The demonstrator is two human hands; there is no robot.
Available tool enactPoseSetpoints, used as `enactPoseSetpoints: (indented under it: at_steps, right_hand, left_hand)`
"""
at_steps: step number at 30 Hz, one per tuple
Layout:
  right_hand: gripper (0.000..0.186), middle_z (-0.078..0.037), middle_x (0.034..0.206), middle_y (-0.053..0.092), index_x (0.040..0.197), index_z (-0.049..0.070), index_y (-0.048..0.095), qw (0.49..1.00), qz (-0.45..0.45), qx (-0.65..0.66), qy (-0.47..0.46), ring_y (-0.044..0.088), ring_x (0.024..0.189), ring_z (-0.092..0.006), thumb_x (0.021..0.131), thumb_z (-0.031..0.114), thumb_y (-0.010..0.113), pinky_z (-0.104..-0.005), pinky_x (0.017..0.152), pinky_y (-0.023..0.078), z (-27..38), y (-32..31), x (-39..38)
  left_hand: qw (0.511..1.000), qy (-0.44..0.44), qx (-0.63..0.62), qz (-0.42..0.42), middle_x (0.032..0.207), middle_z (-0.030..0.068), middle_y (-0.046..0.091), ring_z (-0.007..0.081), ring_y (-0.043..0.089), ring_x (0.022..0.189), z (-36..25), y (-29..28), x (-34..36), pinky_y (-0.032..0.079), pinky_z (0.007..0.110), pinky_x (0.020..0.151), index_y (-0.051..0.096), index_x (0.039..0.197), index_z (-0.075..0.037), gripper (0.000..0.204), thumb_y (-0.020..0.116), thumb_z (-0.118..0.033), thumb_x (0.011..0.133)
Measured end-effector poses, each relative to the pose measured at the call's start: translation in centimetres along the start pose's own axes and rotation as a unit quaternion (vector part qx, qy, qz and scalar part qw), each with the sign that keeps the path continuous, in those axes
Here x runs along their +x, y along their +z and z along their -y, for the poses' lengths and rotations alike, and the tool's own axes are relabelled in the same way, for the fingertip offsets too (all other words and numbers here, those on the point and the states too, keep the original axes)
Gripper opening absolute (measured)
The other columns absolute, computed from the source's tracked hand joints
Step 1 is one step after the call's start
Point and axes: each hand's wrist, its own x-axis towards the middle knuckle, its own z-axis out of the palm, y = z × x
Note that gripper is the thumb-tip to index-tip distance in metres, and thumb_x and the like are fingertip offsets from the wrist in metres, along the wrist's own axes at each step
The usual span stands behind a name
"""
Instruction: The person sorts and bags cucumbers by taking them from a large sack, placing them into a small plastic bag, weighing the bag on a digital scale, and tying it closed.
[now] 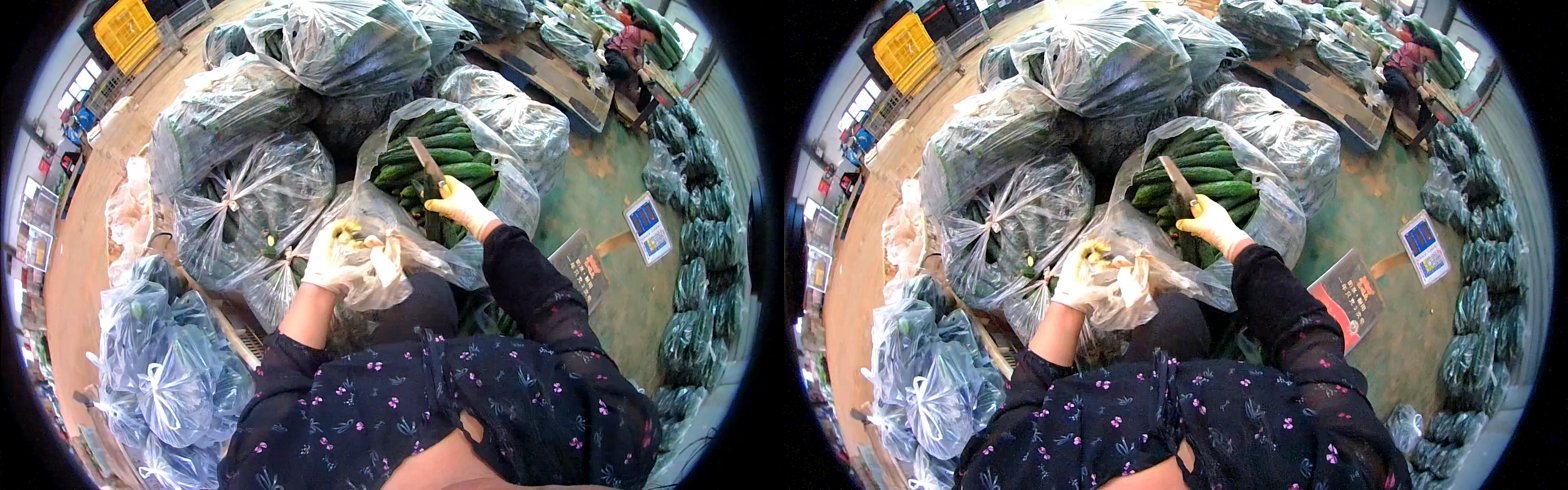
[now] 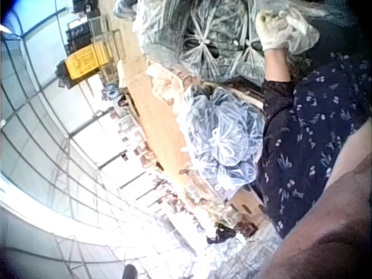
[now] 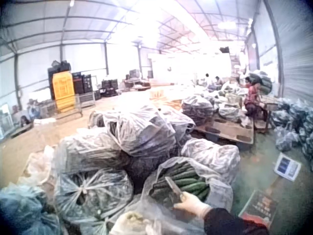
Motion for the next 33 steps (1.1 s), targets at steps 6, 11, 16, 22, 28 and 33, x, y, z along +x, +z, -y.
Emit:
enactPoseSetpoints:
  at_steps: [6,11,16,22,28,33]
  right_hand:
    - [0.041,-0.015,0.088,0.063,0.101,0.003,0.055,0.997,-0.071,-0.035,0.002,0.06,0.083,-0.0261,0.069,0.021,0.073,-0.0356,0.075,0.046,0.8,3.2,0.5]
    - [0.033,-0.017,0.093,0.061,0.1,0.006,0.056,0.988,-0.082,-0.126,0.024,0.058,0.09,-0.0351,0.074,0.023,0.067,-0.0398,0.078,0.046,1.7,4.5,1.5]
    - [0.033,-0.017,0.092,0.063,0.104,0.009,0.06,0.968,0.049,-0.217,-0.118,0.059,0.089,-0.0351,0.079,0.03,0.06,-0.0401,0.077,0.047,3.7,2.8,0.8]
    - [0.033,-0.015,0.093,0.065,0.1,0.01,0.062,0.93,0.171,-0.298,-0.133,0.062,0.087,-0.0324,0.08,0.037,0.058,-0.0379,0.077,0.048,-0.2,-0.3,1.4]
    - [0.025,-0.007,0.086,0.065,0.096,0.005,0.061,0.931,0.256,-0.258,0.034,0.057,0.078,-0.0162,0.083,0.027,0.059,-0.032,0.075,0.044,1.4,-9.0,-6.8]
    - [0.034,-0.006,0.121,0.056,0.121,0.004,0.053,0.92,0.214,0.317,0.087,0.052,0.111,-0.0149,0.087,0.004,0.054,-0.0333,0.096,0.042,-1.2,-11.4,-15.0]
  left_hand:
    - [1.0,0.011,-0.014,0.012,0.094,0.0177,0.062,0.0328,0.059,0.087,0.6,2.6,-0.8,0.049,0.047,0.08,0.056,0.095,-0.002,0.034,0.042,-0.033,0.091]
    - [0.998,0.051,-0.015,0.032,0.073,0.0119,0.058,0.0293,0.057,0.069,2.0,2.8,-0.5,0.05,0.045,0.072,0.056,0.081,-0.002,0.027,0.043,-0.024,0.09]
    - [0.98,0.141,0.138,0.004,0.073,0.008,0.054,0.0192,0.055,0.063,3.6,4.0,-0.9,0.053,0.039,0.064,0.054,0.083,-0.002,0.015,0.051,-0.016,0.088]
    - [0.932,0.128,0.319,0.11,0.075,0.0047,0.057,0.0151,0.054,0.07,8.5,11.0,-2.3,0.046,0.028,0.066,0.056,0.084,-0.004,0.016,0.047,-0.015,0.088]
    - [0.833,0.104,0.478,0.26,0.074,0.0048,0.058,0.0145,0.055,0.07,16.1,15.1,-1.8,0.045,0.028,0.066,0.058,0.081,-0.002,0.023,0.042,-0.016,0.09]
    - [0.767,0.233,0.516,0.302,0.077,0.0087,0.059,0.0173,0.057,0.071,16.8,16.9,0.1,0.047,0.03,0.068,0.058,0.085,-0.004,0.016,0.046,-0.013,0.09]
